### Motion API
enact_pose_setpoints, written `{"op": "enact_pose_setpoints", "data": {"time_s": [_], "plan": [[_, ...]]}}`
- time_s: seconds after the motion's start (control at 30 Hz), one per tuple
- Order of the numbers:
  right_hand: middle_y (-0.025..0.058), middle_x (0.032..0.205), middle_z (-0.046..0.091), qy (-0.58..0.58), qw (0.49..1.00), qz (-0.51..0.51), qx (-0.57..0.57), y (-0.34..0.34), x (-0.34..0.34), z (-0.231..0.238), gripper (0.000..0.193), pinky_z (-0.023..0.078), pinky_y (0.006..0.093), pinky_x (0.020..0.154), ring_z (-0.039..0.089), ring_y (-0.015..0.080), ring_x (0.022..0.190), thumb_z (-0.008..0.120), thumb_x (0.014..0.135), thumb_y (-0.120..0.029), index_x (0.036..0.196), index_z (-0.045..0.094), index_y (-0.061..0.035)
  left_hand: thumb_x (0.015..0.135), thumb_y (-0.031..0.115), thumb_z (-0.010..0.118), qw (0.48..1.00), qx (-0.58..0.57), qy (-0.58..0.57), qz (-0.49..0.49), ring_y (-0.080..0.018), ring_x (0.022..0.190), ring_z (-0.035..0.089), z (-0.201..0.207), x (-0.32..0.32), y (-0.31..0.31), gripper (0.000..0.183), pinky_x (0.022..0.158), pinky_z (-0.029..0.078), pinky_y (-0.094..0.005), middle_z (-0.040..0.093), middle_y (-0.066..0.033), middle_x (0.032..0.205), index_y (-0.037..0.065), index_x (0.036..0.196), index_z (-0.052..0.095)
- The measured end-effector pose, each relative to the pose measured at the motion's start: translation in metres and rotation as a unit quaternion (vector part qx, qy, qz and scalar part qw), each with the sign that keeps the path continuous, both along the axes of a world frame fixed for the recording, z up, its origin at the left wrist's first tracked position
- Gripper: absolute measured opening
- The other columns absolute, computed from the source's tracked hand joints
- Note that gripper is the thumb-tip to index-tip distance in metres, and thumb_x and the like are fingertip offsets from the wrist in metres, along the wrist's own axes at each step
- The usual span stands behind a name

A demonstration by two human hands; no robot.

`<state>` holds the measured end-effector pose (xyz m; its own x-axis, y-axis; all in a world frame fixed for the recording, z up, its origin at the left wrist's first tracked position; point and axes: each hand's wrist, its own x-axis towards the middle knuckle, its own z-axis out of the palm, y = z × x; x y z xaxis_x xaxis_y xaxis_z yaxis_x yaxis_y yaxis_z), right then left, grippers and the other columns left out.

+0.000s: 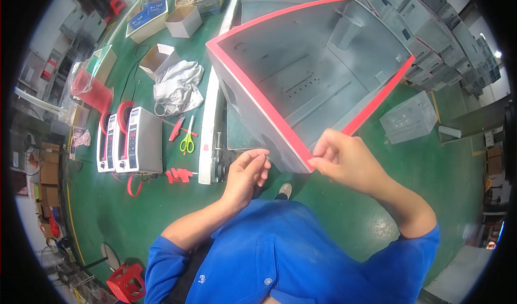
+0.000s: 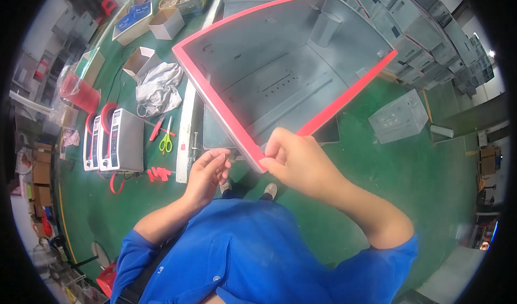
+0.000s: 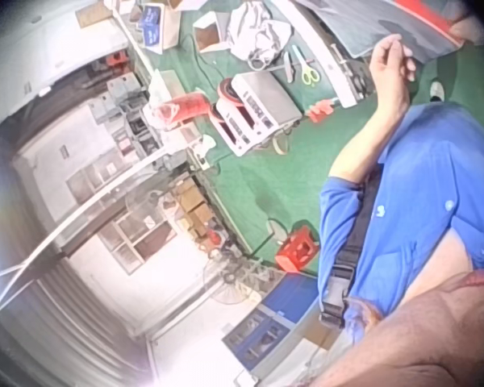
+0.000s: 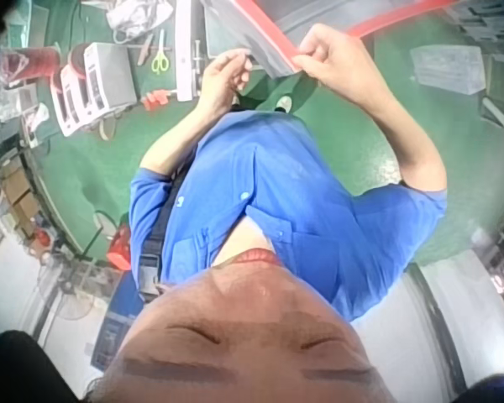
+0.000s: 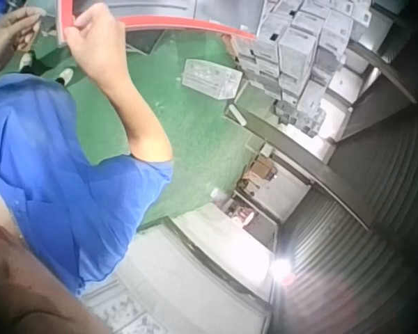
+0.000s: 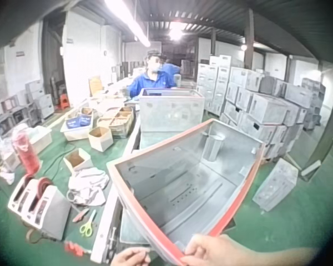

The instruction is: Applying and trimming red and grey protective tape or film to the edges and openings of a metal enclosure.

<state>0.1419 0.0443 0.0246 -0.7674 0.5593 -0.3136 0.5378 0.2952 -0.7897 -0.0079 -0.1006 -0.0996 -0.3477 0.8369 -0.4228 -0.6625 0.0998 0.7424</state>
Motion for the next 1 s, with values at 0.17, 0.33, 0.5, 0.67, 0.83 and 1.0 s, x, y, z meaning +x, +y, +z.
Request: {"op": "enact_pose_setpoints", "data": {"time_s": [0.17, 0.33, 0.5, 0.67, 0.83, 1.0], "plan": [[0.0061, 0.063, 0.057, 0.062, 0.994, -0.022, 0.088, -0.012, 0.021, -0.009, 0.018, 0.044, 0.0282, 0.053, 0.056, 0.0165, 0.058, 0.067, 0.074, -0.010, 0.086, 0.055, -0.0034, 0.090, 0.016, 0.053, 1.000, -0.012, 0.013, 0.011, -0.0071, 0.061, 0.050, -0.004, -0.002, 0.000, 0.022, 0.050, 0.038, -0.0201, 0.056, -0.0031, 0.080, 0.002, 0.106, 0.053], [0.0067, 0.093, 0.059, 0.246, 0.842, 0.058, 0.477, -0.017, 0.033, -0.045, 0.029, 0.045, 0.0300, 0.062, 0.057, 0.0203, 0.077, 0.066, 0.070, -0.006, 0.098, 0.060, -0.0062, 0.090, 0.015, 0.052, 0.996, -0.004, 0.080, 0.027, -0.0074, 0.064, 0.050, -0.008, -0.002, 0.001, 0.018, 0.052, 0.038, -0.0208, 0.056, -0.0020, 0.079, 0.005, 0.104, 0.055], [0.0064, 0.101, 0.061, 0.271, 0.765, 0.089, 0.577, -0.023, 0.025, -0.074, 0.026, 0.044, 0.0334, 0.079, 0.056, 0.0206, 0.092, 0.063, 0.073, -0.013, 0.099, 0.062, -0.0054, 0.091, 0.015, 0.051, 0.985, 0.004, 0.167, 0.048, -0.0067, 0.066, 0.051, -0.003, 0.004, 0.003, 0.019, 0.054, 0.040, -0.0207, 0.057, -0.0021, 0.081, 0.004, 0.106, 0.055], [0.0071, 0.099, 0.062, 0.339, 0.763, 0.093, 0.543, -0.019, 0.036, -0.079, 0.023, 0.045, 0.0344, 0.083, 0.058, 0.0204, 0.093, 0.057, 0.074, -0.008, 0.096, 0.063, -0.0046, 0.090, 0.013, 0.052, 0.967, 0.016, 0.235, 0.093, -0.0069, 0.070, 0.052, 0.010, 0.017, 0.007, 0.020, 0.057, 0.041, -0.0208, 0.058, -0.0024, 0.085, 0.003, 0.108, 0.054], [0.0114, 0.101, 0.062, 0.307, 0.750, 0.085, 0.580, -0.020, 0.025, -0.096, 0.025, 0.043, 0.0379, 0.090, 0.057, 0.0255, 0.097, 0.055, 0.074, -0.008, 0.098, 0.062, -0.0025, 0.090, 0.004, 0.050, 0.916, 0.075, 0.366, 0.145, -0.0093, 0.083, 0.053, 0.017, 0.028, 0.005, 0.021, 0.068, 0.043, -0.0214, 0.055, -0.0049, 0.097, 0.002, 0.110, 0.054], [0.0129, 0.103, 0.061, 0.365, 0.756, 0.067, 0.539, -0.016, 0.030, -0.097, 0.028, 0.042, 0.0393, 0.091, 0.056, 0.0267, 0.100, 0.056, 0.076, -0.008, 0.103, 0.059, -0.0004, 0.070, -0.010, 0.055, 0.664, 0.147, 0.717, 0.150, -0.0301, 0.089, 0.055, 0.035, 0.038, 0.009, 0.037, 0.082, 0.043, -0.0380, 0.057, -0.0144, 0.099, -0.002, 0.106, 0.057]]}}
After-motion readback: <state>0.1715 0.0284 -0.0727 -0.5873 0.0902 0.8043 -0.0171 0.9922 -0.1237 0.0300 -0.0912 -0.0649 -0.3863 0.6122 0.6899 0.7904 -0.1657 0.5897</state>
